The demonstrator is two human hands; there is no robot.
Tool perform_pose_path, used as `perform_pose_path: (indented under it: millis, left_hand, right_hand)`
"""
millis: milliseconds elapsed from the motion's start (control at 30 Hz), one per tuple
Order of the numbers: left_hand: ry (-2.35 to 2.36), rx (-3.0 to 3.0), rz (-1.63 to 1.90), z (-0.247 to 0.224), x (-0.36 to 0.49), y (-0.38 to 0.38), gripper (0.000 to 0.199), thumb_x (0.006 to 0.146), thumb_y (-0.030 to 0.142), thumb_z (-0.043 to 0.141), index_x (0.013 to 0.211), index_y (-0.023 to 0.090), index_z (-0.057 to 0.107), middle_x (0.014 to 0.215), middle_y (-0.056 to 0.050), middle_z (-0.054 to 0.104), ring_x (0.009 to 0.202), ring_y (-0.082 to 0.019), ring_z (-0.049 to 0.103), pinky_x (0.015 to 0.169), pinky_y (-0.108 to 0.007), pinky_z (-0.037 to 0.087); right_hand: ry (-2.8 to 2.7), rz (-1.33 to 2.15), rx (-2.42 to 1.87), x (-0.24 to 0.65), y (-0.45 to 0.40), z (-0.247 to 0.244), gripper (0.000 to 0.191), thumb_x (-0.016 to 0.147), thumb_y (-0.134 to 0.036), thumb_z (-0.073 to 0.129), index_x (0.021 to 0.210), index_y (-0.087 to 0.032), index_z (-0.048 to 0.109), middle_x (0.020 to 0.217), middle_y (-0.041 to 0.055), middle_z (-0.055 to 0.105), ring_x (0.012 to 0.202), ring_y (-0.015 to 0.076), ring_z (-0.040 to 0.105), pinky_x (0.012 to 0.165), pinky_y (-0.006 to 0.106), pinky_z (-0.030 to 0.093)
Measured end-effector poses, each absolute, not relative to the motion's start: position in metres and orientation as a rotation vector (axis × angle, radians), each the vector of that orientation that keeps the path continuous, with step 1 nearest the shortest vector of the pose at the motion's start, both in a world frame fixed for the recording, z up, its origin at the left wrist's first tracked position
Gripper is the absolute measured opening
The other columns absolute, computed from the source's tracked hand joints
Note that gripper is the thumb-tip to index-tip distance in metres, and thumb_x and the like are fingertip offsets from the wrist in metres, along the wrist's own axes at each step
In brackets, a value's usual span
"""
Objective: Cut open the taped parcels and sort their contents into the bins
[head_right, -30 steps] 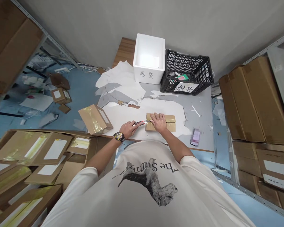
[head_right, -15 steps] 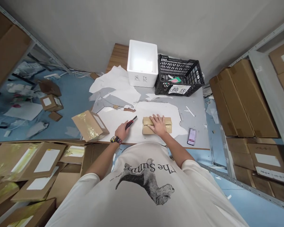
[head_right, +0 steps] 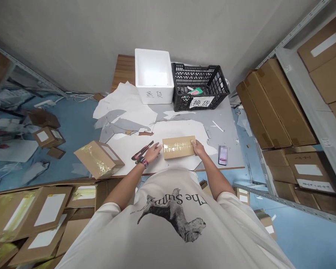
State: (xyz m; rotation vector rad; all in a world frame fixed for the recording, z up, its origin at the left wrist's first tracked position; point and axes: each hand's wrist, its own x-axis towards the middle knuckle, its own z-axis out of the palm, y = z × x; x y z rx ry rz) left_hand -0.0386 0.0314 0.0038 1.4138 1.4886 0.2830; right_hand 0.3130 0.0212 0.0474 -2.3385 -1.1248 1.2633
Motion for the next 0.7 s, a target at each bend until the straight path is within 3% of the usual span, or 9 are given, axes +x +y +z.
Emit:
perform_pose_path:
  millis: [67,167,267,367,500,567,700]
  left_hand:
    - [1.393,1.369,0.185,0.013,-0.019,0.036,0.081,0.109,0.078,0.053,0.169,0.023,0.059,0.131,-0.015,0.086,0.103,-0.033,0.084,0.095,-0.041,0.063]
    - [1.433,1.496,0.126,0.021,-0.003,0.041,0.076,0.109,0.076,0.054,0.161,0.023,0.066,0.129,-0.017,0.086,0.116,-0.039,0.083,0.098,-0.042,0.060]
    - [1.478,1.571,0.187,0.023,-0.001,0.042,0.070,0.111,0.062,0.053,0.166,0.019,0.062,0.136,-0.021,0.084,0.128,-0.042,0.079,0.106,-0.047,0.058]
    - [1.400,1.529,0.479,0.018,-0.001,0.036,0.075,0.108,0.048,0.059,0.177,0.023,0.048,0.142,-0.015,0.082,0.136,-0.036,0.075,0.116,-0.046,0.056]
    - [1.280,1.341,0.798,0.002,-0.005,0.021,0.080,0.101,0.036,0.060,0.178,0.025,0.044,0.166,-0.011,0.068,0.157,-0.029,0.060,0.132,-0.045,0.046]
    - [1.303,1.232,0.783,-0.007,-0.008,0.015,0.071,0.102,0.037,0.059,0.171,0.022,0.050,0.171,-0.013,0.063,0.160,-0.030,0.058,0.132,-0.046,0.047]
    - [1.460,1.181,0.600,-0.017,-0.014,0.023,0.063,0.106,0.055,0.065,0.159,0.021,0.058,0.161,-0.018,0.071,0.146,-0.036,0.070,0.124,-0.053,0.052]
  right_hand:
    - [-1.050,1.373,-2.330,0.314,0.019,0.046,0.081,0.110,-0.079,0.049,0.167,-0.024,0.061,0.162,0.0202,0.069,0.127,0.0378,0.076,0.088,0.051,0.072]
    - [-1.013,1.387,-2.279,0.314,0.015,0.043,0.090,0.102,-0.089,0.056,0.162,-0.022,0.065,0.163,0.0230,0.066,0.130,0.0416,0.074,0.085,0.053,0.074]
    - [-1.078,1.265,-2.147,0.315,0.011,0.038,0.083,0.100,-0.085,0.060,0.152,-0.021,0.072,0.154,0.0210,0.074,0.135,0.0406,0.072,0.103,0.056,0.069]
    - [-1.091,1.170,-1.908,0.314,0.002,0.028,0.077,0.099,-0.072,0.062,0.159,-0.024,0.067,0.157,0.0154,0.074,0.144,0.0350,0.066,0.122,0.054,0.057]
    - [-0.878,1.345,-1.838,0.305,-0.021,0.008,0.085,0.088,-0.058,0.068,0.168,-0.031,0.058,0.165,0.0105,0.069,0.144,0.0331,0.066,0.121,0.056,0.055]
    - [-0.747,1.426,-1.853,0.301,-0.030,-0.001,0.079,0.089,-0.057,0.062,0.165,-0.034,0.061,0.162,0.0080,0.071,0.141,0.0302,0.069,0.119,0.055,0.056]
    - [-0.701,1.426,-1.922,0.297,-0.031,-0.010,0.071,0.095,-0.071,0.058,0.155,-0.033,0.064,0.152,0.0101,0.075,0.131,0.0272,0.073,0.108,0.046,0.063]
